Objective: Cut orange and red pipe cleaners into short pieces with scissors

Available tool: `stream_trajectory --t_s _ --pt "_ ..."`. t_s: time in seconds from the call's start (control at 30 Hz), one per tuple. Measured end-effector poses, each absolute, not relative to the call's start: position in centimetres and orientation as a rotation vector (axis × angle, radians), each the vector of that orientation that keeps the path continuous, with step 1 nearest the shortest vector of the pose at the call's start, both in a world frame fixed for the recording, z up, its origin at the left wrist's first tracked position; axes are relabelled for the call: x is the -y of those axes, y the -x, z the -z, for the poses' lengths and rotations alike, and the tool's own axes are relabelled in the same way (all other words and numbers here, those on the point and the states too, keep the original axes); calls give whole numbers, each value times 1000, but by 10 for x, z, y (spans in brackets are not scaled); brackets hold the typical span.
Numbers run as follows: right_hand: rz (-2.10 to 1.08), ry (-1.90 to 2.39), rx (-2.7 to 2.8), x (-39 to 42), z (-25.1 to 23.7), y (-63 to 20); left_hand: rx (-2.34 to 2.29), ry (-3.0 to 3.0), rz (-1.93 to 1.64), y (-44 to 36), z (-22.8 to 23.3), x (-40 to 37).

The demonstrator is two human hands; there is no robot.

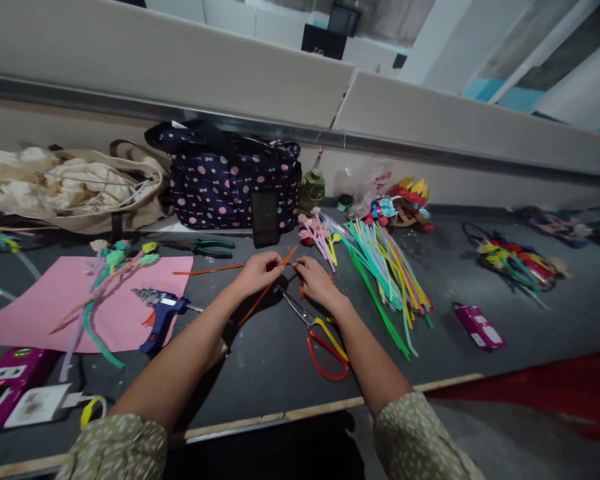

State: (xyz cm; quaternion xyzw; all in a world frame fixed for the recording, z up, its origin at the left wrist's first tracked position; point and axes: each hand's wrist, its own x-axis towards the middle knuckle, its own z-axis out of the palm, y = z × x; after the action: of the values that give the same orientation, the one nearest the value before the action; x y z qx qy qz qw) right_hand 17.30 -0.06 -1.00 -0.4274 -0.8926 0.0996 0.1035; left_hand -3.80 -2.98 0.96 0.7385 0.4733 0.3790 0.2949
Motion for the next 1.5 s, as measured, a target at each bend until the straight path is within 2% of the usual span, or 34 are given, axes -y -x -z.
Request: stream_trajectory --t_s 0.57,0.8,1.17,1.5 --pt "-384 1493 2258 -3 -3 -215 -1569 -2252 -892 28 -31 44" --pt "-328 1323 2606 2 0 -207 -1634 -2315 -831 27 -30 45" --pt "-234 1770 2460 1 -8 -221 -1521 -2198 -865 34 -18 36" --pt "-222 1417 2105 6 -9 -211 -1602 -2026 -857 38 -13 27"
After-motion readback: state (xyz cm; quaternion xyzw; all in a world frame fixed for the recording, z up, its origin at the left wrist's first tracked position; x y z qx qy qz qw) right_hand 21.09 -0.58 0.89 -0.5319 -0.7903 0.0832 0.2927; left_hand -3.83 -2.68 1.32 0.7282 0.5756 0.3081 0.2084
